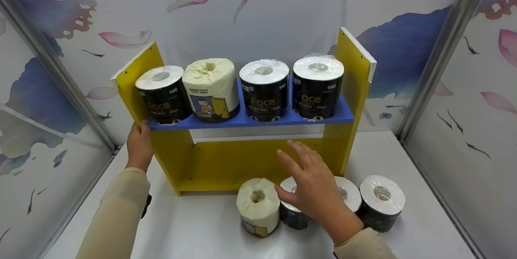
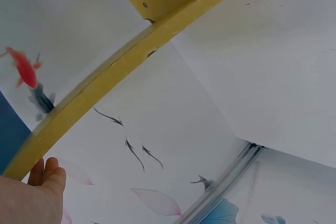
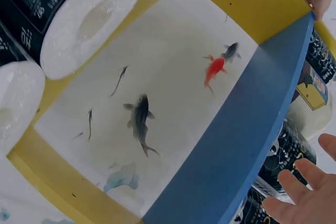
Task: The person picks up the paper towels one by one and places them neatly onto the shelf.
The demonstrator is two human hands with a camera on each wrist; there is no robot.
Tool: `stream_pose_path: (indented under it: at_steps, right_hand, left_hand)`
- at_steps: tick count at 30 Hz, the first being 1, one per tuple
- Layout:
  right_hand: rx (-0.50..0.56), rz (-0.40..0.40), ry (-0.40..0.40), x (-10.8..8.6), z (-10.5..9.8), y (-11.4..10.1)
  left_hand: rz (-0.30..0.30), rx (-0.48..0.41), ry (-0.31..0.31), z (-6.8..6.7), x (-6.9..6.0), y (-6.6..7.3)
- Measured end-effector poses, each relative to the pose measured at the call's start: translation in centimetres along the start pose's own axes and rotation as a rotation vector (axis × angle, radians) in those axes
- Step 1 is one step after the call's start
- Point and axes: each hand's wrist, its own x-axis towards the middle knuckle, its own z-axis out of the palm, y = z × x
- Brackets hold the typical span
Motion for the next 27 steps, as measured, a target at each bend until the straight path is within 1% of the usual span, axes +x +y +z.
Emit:
stream_pose_path:
  at_steps: [5, 9, 13, 21, 27]
  right_hand:
    - [0.007, 0.048, -0.039, -0.7, 1.1, -0.4]
    - [0.016, 0.091, -0.099, -1.2, 2.0, -0.8]
    - [0.025, 0.124, -0.162, -1.7, 2.8, -1.2]
    - [0.066, 0.114, -0.287, -2.7, 4.5, -1.9]
    - [0.091, 0.118, -0.354, -3.3, 5.3, -2.3]
  left_hand:
    - [0.008, 0.000, 0.006, 0.0, -0.1, 0.0]
    - [0.001, -0.022, -0.002, 0.0, -0.1, 0.0]
    - [0.003, -0.025, -0.009, 0.0, 0.0, -0.1]
    - [-0.006, -0.046, -0.010, 0.0, 0.0, -0.2]
    - [-0.015, -0.053, -0.008, 0.1, -0.1, -0.1]
